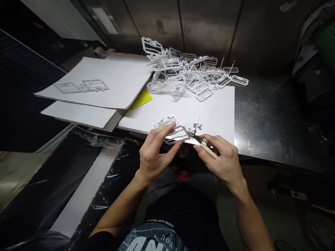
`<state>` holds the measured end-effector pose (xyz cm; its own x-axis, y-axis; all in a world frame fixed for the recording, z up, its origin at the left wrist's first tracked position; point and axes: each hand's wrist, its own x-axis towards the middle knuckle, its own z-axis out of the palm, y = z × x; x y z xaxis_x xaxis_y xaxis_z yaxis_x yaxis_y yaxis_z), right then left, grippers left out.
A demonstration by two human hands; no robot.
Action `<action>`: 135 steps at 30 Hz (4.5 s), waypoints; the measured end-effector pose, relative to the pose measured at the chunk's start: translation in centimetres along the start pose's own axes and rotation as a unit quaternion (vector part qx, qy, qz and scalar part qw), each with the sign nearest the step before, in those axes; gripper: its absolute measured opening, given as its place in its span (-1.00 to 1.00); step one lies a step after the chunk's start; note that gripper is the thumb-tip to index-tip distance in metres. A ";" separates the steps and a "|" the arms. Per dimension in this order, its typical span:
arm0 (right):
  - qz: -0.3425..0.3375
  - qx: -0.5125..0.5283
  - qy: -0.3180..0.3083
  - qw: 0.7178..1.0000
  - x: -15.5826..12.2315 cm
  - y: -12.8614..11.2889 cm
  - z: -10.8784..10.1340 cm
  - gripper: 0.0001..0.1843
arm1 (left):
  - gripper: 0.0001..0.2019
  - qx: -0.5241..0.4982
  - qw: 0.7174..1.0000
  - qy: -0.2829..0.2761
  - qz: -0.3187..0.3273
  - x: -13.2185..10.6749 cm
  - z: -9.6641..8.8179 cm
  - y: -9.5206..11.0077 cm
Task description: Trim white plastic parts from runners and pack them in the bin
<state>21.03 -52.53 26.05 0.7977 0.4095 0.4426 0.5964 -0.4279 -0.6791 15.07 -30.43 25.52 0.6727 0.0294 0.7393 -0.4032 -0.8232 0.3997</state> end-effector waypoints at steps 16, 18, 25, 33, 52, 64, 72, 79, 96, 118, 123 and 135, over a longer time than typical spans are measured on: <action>0.072 -0.209 0.017 0.975 -0.4 5.1 1.6 -0.56 | -0.50 0.055 0.989 -0.068 -0.116 -1.2 2.0 -4.9; 0.065 -0.260 0.009 0.963 -0.3 6.6 1.2 -0.47 | -0.50 0.083 0.985 -0.082 -0.128 -1.5 1.4 -6.3; 0.141 -0.320 0.131 0.928 4.4 14.2 -4.1 -0.27 | -0.30 0.140 0.969 -0.138 -0.152 -0.9 0.8 -9.6; 0.091 -0.316 0.072 0.942 5.8 17.0 -8.8 -0.78 | -0.46 0.088 0.967 -0.213 -0.108 4.4 3.7 -8.2; -0.077 -0.728 0.350 0.584 -9.0 -7.0 -40.3 -0.71 | -0.40 0.128 0.947 -0.293 -0.042 8.5 15.9 -5.9; -0.078 -0.558 0.331 0.757 -7.2 1.1 -21.4 -0.67 | -0.71 0.050 0.931 -0.250 -0.260 13.9 15.6 -7.3; 0.019 -0.266 0.327 0.906 -4.2 4.0 -8.3 -0.87 | -0.81 -0.079 0.887 -0.214 -0.401 15.5 15.4 -9.2; 0.097 -0.026 0.283 0.954 -3.9 4.0 -4.6 -0.74 | -0.87 -0.303 0.850 -0.136 -0.409 12.2 8.3 -6.7; 0.017 0.150 0.219 0.964 -6.2 2.2 -3.5 -0.92 | -0.93 -0.270 0.881 -0.100 -0.375 -2.9 -5.7 -0.6; 0.388 0.256 0.184 0.866 -7.0 1.1 -4.2 -0.51 | -0.75 -0.498 0.692 -0.075 -0.517 -2.8 -5.7 0.3; 0.376 0.292 0.180 0.861 -6.9 1.1 -4.1 -0.45 | -0.75 -0.498 0.675 -0.070 -0.541 -2.9 -5.6 0.2; 0.226 0.202 0.200 0.932 -7.0 1.1 -3.3 -0.87 | -0.78 -0.374 0.784 -0.046 -0.493 -3.7 -5.5 -0.4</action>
<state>16.40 -58.51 24.14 0.9768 -0.1070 0.1854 0.1732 -0.1135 -0.9783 9.29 -27.08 25.59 0.9147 0.3727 -0.1565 0.1122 0.1378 0.9841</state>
